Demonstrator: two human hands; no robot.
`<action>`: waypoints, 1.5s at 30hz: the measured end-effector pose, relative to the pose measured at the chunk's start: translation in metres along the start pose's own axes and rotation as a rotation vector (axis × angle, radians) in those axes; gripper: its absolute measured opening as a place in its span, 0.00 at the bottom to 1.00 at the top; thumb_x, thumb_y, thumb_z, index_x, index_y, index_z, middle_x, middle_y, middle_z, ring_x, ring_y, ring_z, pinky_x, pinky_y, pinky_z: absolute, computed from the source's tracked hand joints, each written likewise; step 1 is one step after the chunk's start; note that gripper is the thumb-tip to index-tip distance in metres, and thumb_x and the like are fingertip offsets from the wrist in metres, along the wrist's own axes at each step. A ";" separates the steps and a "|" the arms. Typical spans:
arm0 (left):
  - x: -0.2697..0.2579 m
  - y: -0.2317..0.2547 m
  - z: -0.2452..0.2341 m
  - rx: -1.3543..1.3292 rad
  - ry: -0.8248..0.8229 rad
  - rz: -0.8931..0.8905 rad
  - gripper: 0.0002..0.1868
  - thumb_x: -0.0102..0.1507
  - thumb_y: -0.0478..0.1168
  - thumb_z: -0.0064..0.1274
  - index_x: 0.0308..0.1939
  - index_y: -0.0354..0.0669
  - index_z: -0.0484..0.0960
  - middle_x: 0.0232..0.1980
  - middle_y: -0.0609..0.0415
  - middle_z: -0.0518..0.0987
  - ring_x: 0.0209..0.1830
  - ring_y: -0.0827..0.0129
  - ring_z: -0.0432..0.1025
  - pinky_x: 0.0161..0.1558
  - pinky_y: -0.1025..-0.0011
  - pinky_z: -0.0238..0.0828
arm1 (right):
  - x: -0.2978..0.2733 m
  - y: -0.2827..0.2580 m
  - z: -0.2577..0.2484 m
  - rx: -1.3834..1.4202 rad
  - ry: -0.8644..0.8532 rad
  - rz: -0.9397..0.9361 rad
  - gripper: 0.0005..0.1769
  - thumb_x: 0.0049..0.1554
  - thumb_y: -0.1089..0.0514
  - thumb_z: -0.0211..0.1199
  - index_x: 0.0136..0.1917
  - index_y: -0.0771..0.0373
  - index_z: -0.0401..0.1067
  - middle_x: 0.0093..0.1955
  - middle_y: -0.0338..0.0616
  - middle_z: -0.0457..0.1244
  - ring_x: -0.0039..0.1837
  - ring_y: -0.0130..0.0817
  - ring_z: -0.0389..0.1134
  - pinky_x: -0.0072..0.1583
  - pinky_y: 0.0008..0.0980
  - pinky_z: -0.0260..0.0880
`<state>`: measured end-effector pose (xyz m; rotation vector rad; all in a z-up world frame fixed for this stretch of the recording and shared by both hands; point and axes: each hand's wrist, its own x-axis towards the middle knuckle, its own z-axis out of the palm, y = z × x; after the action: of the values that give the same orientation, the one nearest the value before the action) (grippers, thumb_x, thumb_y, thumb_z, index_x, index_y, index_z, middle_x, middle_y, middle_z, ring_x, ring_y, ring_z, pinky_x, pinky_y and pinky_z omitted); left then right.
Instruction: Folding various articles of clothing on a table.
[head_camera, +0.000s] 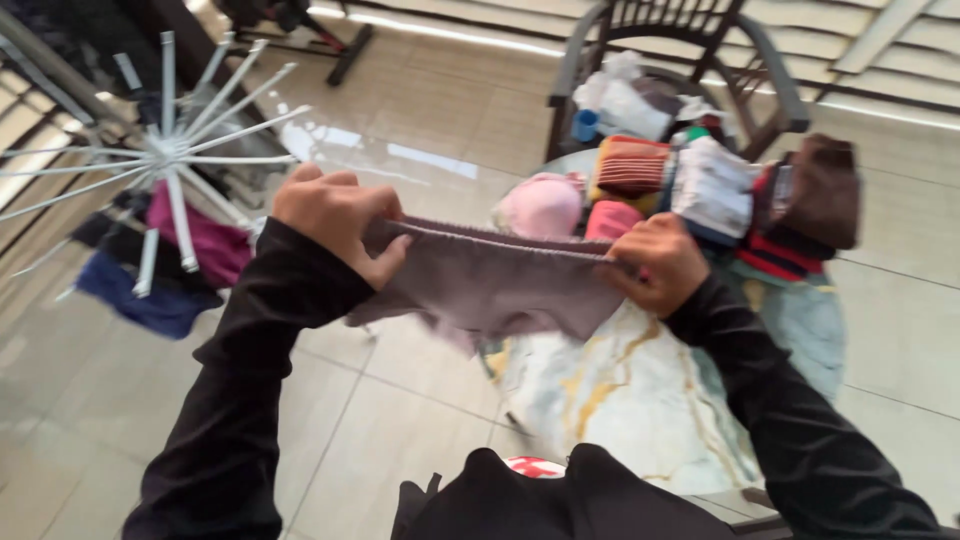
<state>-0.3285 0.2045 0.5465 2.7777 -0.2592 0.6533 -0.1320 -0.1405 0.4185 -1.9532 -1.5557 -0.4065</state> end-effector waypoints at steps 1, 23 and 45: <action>0.008 0.004 0.018 -0.009 0.003 0.010 0.10 0.50 0.43 0.65 0.32 0.45 0.84 0.24 0.57 0.79 0.30 0.65 0.74 0.43 0.64 0.64 | -0.007 0.011 -0.017 -0.012 0.000 0.007 0.12 0.53 0.50 0.70 0.36 0.57 0.74 0.32 0.38 0.64 0.39 0.38 0.67 0.51 0.42 0.61; 0.086 0.050 0.137 -0.525 0.003 0.187 0.09 0.54 0.33 0.62 0.32 0.38 0.76 0.34 0.55 0.78 0.32 0.67 0.79 0.38 0.71 0.76 | -0.125 -0.001 -0.162 -0.273 0.063 0.406 0.08 0.40 0.61 0.72 0.29 0.59 0.72 0.39 0.35 0.70 0.47 0.38 0.67 0.48 0.35 0.68; -0.156 0.092 0.581 -0.831 -0.641 -0.501 0.21 0.55 0.42 0.61 0.45 0.41 0.69 0.33 0.47 0.81 0.33 0.56 0.80 0.40 0.64 0.78 | -0.360 0.016 0.205 0.333 0.316 1.501 0.16 0.53 0.47 0.72 0.43 0.61 0.74 0.37 0.39 0.72 0.39 0.24 0.74 0.45 0.26 0.74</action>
<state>-0.2504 -0.0428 -0.0039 2.0104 0.0533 -0.4069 -0.2383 -0.2929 0.0477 -2.0465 0.2466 0.1883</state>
